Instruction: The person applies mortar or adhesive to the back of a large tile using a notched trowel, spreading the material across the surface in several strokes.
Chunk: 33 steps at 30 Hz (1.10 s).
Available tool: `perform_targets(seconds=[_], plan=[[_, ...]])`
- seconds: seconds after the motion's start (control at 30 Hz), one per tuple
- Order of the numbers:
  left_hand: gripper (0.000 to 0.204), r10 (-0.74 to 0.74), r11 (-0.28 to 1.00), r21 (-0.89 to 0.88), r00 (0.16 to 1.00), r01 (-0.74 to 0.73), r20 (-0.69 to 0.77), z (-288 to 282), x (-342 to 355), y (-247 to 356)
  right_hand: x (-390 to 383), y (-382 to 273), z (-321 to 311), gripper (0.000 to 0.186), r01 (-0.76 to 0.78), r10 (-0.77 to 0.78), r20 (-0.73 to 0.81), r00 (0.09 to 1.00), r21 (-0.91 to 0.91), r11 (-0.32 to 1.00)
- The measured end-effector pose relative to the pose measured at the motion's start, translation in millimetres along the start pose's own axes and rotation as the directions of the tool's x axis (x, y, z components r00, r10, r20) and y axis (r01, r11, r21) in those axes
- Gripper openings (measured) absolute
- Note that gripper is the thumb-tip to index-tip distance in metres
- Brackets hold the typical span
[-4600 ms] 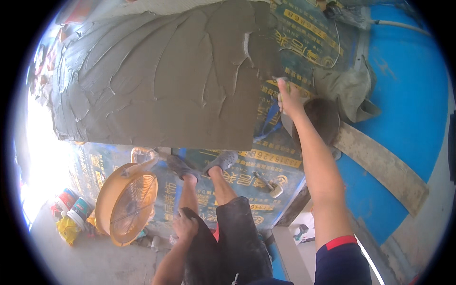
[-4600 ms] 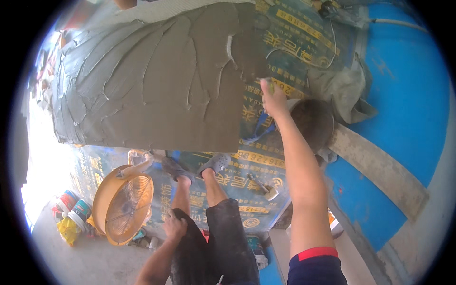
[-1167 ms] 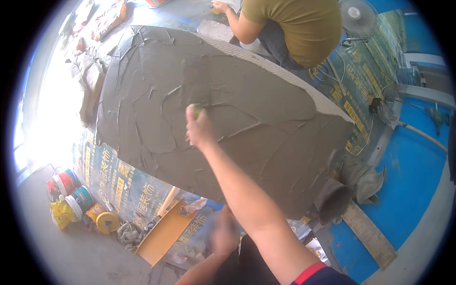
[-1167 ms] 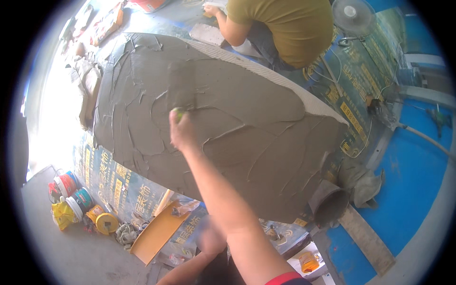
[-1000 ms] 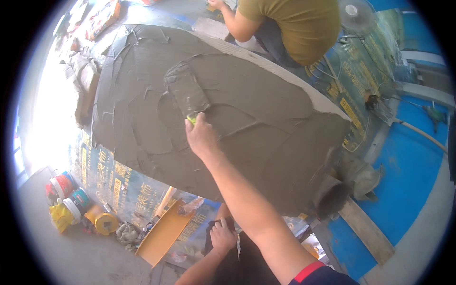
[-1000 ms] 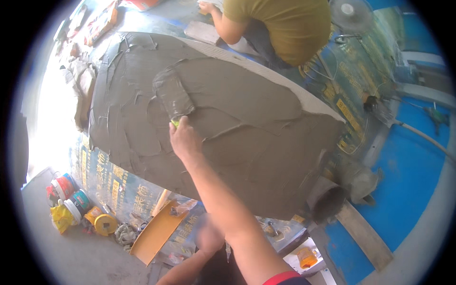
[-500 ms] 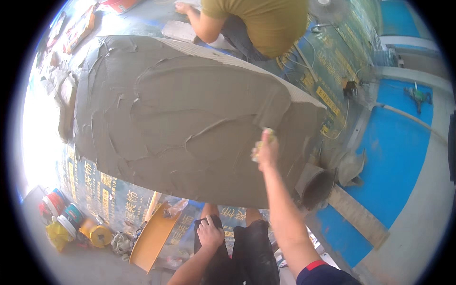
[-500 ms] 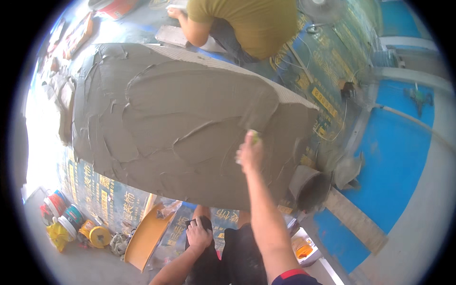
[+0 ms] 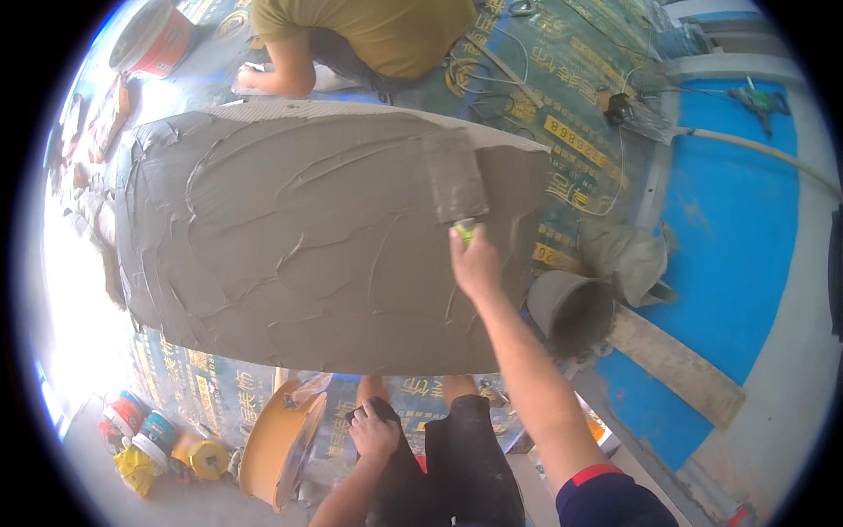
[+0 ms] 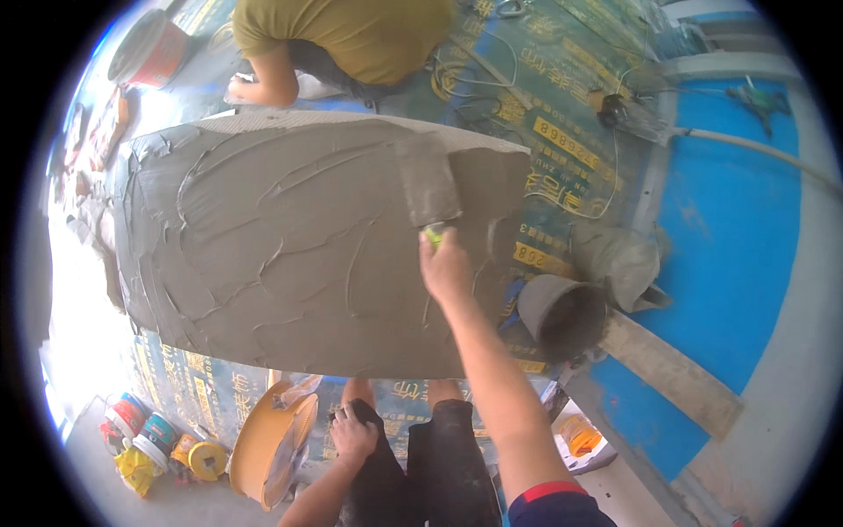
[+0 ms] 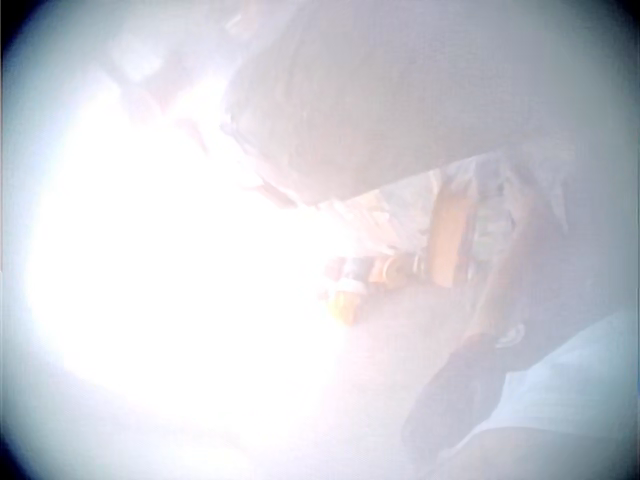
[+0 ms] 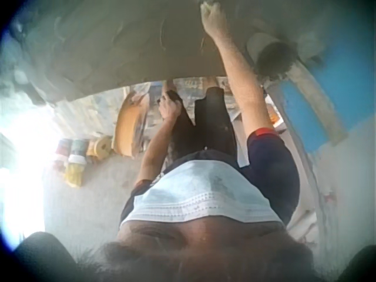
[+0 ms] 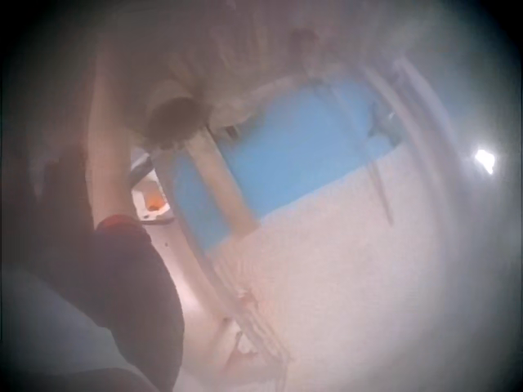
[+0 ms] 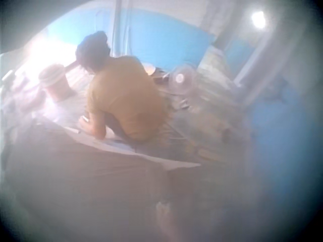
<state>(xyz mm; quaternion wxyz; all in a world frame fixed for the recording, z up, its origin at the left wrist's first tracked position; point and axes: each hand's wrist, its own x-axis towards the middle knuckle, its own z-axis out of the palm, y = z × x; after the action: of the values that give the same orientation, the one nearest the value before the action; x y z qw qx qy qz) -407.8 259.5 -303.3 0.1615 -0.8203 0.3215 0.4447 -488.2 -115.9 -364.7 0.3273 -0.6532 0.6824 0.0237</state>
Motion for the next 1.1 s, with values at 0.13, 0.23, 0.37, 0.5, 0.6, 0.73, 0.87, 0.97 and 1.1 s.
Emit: perform_targets(seconds=[0.13,0.23,0.37,0.5,0.6,0.73,0.87,0.97,1.1], plan=[[0.075,-0.013,1.0,0.0,0.999,0.013,0.049,5.1,-2.0,15.2,28.9,70.5,-38.6,0.056,-0.038,0.042,-0.073,0.996,0.062,0.997],[0.074,-0.011,0.998,0.064,1.0,0.009,0.019,17.5,-2.8,13.7,40.1,105.4,-45.9,0.063,-0.168,0.169,0.022,0.985,0.264,0.95],[0.074,-0.033,0.999,-0.021,0.995,0.035,0.093,5.1,-7.7,37.6,37.9,130.5,-66.4,0.067,-0.301,0.283,0.111,0.953,0.468,0.831],[0.075,-0.063,0.993,0.097,0.998,0.061,0.019,29.3,-11.2,25.9,39.8,151.3,-74.7,0.064,-0.321,0.335,0.06,0.94,0.485,0.814],[0.077,-0.015,1.0,0.013,1.0,0.015,0.003,42.3,-5.7,33.7,46.4,203.6,-82.3,0.063,-0.203,0.273,-0.201,0.941,0.309,0.929],[0.08,-0.142,0.984,0.125,0.986,0.13,0.093,39.4,-16.9,42.1,18.2,209.1,-93.4,0.062,-0.103,0.136,-0.183,0.974,0.179,0.978],[0.08,-0.027,0.999,-0.041,0.999,0.026,-0.029,62.3,-13.5,20.3,-33.5,186.7,-95.6,0.059,0.068,-0.071,0.069,0.995,0.047,0.997],[0.079,-0.026,0.997,-0.074,0.999,0.024,-0.021,67.3,-12.6,26.7,-52.7,205.8,-88.6,0.057,0.179,-0.177,0.179,0.968,0.007,0.984],[0.078,-0.115,0.989,0.096,0.991,0.108,0.067,56.4,-19.5,42.9,-41.5,244.8,-86.9,0.053,0.09,-0.085,0.12,0.989,-0.039,0.995]])
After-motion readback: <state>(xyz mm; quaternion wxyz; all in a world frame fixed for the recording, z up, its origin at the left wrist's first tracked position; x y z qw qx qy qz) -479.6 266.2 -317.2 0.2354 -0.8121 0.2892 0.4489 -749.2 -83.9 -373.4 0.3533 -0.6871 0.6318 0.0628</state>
